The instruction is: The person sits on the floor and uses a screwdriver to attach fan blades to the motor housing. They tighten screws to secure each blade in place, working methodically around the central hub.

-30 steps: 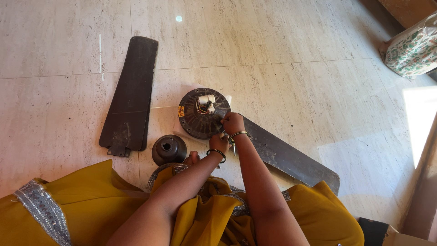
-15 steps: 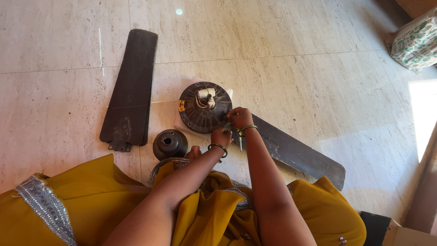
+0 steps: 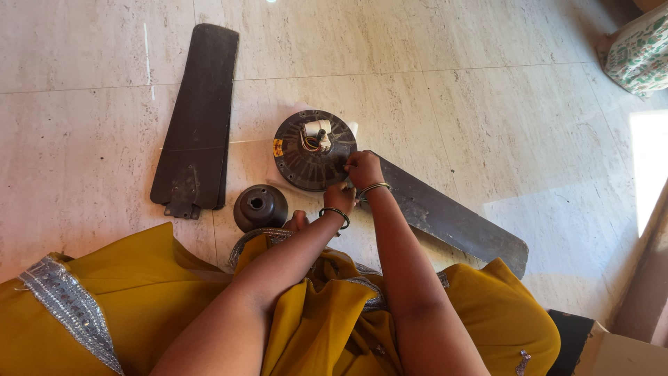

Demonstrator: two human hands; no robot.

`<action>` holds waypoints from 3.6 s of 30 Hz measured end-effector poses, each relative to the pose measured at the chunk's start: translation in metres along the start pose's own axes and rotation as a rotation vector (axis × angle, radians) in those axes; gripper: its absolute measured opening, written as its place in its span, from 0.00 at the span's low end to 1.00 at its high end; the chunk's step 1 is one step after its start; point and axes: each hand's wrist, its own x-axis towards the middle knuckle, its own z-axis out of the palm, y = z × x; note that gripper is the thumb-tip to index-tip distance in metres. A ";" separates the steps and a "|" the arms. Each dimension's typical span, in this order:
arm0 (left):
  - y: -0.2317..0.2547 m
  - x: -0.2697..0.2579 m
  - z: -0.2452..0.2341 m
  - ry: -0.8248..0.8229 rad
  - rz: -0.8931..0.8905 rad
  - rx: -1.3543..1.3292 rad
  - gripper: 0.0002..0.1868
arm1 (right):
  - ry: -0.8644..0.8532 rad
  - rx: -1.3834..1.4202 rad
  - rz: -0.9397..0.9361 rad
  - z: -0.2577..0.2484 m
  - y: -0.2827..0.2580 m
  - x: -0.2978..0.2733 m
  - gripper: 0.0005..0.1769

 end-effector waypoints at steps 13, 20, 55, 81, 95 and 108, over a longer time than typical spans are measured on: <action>-0.016 0.012 0.025 -0.002 -0.031 -0.188 0.13 | -0.300 0.566 0.375 -0.032 0.026 0.004 0.06; -0.007 0.006 0.029 0.013 0.010 -0.087 0.13 | -0.256 0.311 0.230 -0.027 0.017 0.006 0.08; 0.012 -0.008 0.012 0.167 -0.030 -0.027 0.11 | -0.227 0.051 0.196 -0.021 -0.002 0.015 0.08; -0.001 -0.005 0.018 0.169 0.071 0.212 0.06 | -0.044 -0.132 0.381 0.015 0.004 0.016 0.07; -0.026 0.011 0.022 0.199 0.164 0.381 0.08 | 0.039 0.318 0.592 0.010 -0.011 -0.002 0.02; 0.012 -0.001 -0.002 0.300 0.200 0.420 0.18 | 0.088 0.293 0.634 0.014 -0.010 -0.008 0.02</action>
